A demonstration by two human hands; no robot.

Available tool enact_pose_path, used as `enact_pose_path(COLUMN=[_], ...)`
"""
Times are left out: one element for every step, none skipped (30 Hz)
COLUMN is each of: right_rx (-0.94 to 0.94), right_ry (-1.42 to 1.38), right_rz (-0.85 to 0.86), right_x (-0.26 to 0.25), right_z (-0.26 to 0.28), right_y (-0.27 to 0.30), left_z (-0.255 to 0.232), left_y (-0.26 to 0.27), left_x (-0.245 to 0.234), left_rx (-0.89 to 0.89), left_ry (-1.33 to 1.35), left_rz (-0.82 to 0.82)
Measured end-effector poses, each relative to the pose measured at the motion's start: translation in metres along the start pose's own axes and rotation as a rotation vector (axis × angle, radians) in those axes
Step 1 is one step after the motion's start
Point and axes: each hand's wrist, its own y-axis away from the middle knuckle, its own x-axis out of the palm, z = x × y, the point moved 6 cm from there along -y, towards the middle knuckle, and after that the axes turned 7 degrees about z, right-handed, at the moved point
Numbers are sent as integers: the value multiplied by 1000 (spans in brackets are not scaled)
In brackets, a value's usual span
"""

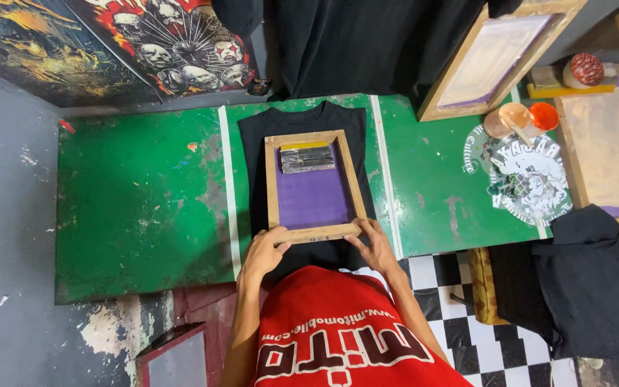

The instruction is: The person screen prints a design onto a black t-shirt using a wooden frame and squeegee. They then fold the printed t-shirt and place it aside before picking up another black t-shirt to repeat the process.

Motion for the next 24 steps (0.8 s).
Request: enact_pose_path(right_rx=[-5,-7,-10,-10,-17,-24,-25,-32,-39,-39,-39,-34,-31,-35,-39,-39,-24,-12,-14,-9,-5,0,-1,-1], right_ry=[2,-20,-42,-42,-56,-70,-71,-68,-66,-67,-63,-60,-60,-59,-58,-60,-59,-56,-56,-47,-38,-38,-9,17], right_rz=[-1,-19,-37,-38,-42,-43,-43,-45,-47,-50,-48,-43,-41,-41,-41,-45,-30,-13,-14,-3,8,12,26,42], right_x=[-6,-11,-16,-19,-23,-26,-27,-27,-27,-27,-27,-27,-30,-30,-30,-30,-29,-30,-31,-30,-28,-29,-29,-27], right_z=[6,11,15,20,25,30,31,32,34,36,38,39,41,44,46,46,45,45,43,39,35,34,34,34], right_y=[-2,-2,-1,-1,0,1,0,0,0,1,2,5,4,5,5,5,5,4,-1,-2,-3,-5,-7,-8], left_z=[-8,-15,-21,-24,-27,-30,-29,-27,-26,-22,-19,-16,-22,-26,-30,-28,-26,-25,-31,-35,-38,-34,-31,-26], left_y=[1,5,8,8,9,10,8,7,5,3,1,1,2,5,8,6,4,2,3,7,10,3,-4,-9], left_x=[-7,-13,-18,-20,-22,-24,-24,-23,-22,-20,-19,-16,-19,-22,-25,-22,-18,-16,-22,-24,-25,-23,-21,-18], left_rx=[2,6,9,10,7,3,2,1,0,1,5,5,3,12,21,24,7,-11,-10,-31,-53,-56,-57,-61], left_ry=[0,-11,-23,-24,-33,-42,-43,-45,-48,-49,-51,-51,-51,-53,-55,-59,-59,-58,-59,-88,-118,-116,-165,-214], left_rz=[-5,-6,-7,-7,-6,-6,-7,1,10,9,2,-2,1,14,28,28,32,33,31,56,82,87,89,91])
